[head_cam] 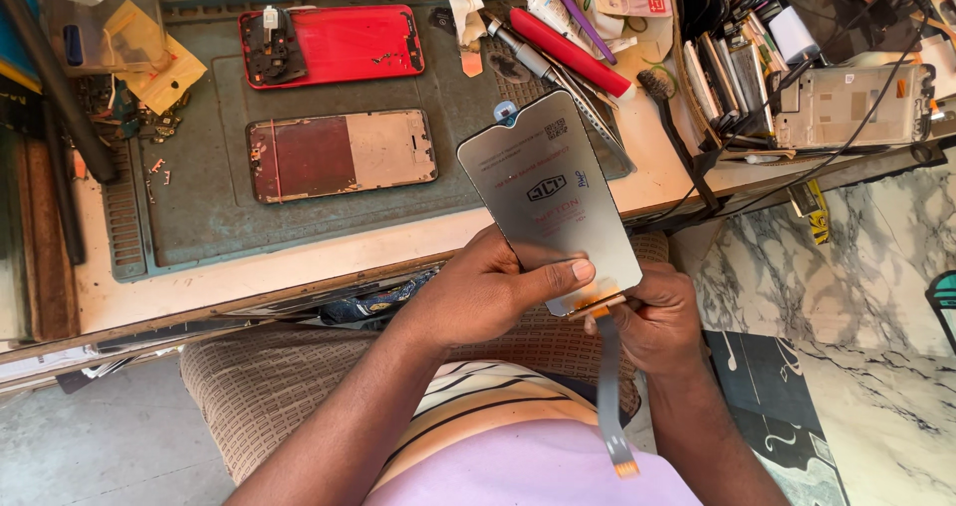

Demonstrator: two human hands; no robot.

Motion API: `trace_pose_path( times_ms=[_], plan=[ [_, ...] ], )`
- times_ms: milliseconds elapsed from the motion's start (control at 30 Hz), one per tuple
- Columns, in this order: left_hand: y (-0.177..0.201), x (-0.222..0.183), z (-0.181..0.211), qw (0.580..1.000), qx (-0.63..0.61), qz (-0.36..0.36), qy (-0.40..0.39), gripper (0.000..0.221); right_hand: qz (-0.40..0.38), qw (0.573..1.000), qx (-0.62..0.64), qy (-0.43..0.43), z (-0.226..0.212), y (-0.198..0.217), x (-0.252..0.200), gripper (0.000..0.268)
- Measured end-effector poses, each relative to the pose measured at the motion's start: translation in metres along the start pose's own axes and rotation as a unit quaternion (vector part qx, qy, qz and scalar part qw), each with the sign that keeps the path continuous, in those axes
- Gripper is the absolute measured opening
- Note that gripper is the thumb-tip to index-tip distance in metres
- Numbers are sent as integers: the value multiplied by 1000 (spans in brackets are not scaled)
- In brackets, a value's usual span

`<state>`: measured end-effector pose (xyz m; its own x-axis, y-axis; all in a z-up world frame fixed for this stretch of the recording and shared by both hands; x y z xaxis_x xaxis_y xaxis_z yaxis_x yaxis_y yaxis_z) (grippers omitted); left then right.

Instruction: The person handles a disassembled smartphone, aligns a new screen assembly with the phone body, and applies adhesive tape to the screen edges. The person repeatedly positions and repositions the screen and phone body, then uses tape to secure the screen assembly.

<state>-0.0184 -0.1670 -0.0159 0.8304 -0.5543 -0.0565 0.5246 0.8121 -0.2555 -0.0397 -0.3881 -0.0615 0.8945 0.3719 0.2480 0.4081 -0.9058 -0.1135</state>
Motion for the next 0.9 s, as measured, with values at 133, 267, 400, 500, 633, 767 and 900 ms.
trace_pose_path(
  times_ms=[133, 267, 400, 500, 633, 767, 900],
  plan=[
    [1, 1, -2, 1000, -12, -5, 0, 37, -4, 999, -40, 7, -3, -3, 2, 28],
    [3, 3, -7, 999, 5, 1, 37, 36, 8, 998, -65, -9, -6, -6, 4, 28],
    [3, 5, -11, 1000, -9, -1, 27, 33, 22, 996, -81, -30, -8, -8, 2, 26],
    [4, 6, -13, 1000, -5, -2, 12, 32, 28, 996, -83, -30, -7, -10, 2, 24],
    [7, 7, -14, 999, 21, 14, 25, 31, 37, 994, -90, -39, -6, -12, 2, 21],
    [8, 7, -14, 996, 68, 15, 61, 31, 43, 995, -82, -50, -6, -13, 2, 20],
    [8, 10, -16, 994, 74, 18, 80, 31, 54, 993, -65, -87, -5, -13, 1, 22]
  ],
)
Point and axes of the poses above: each hand's wrist, its own x-axis towards the middle knuckle, its own y-axis out of the back of the hand, z = x × y, the point moved 3 cm from there along x, towards the middle knuckle, and after that the axes turned 1 degree about -z, right-handed, at the moved point
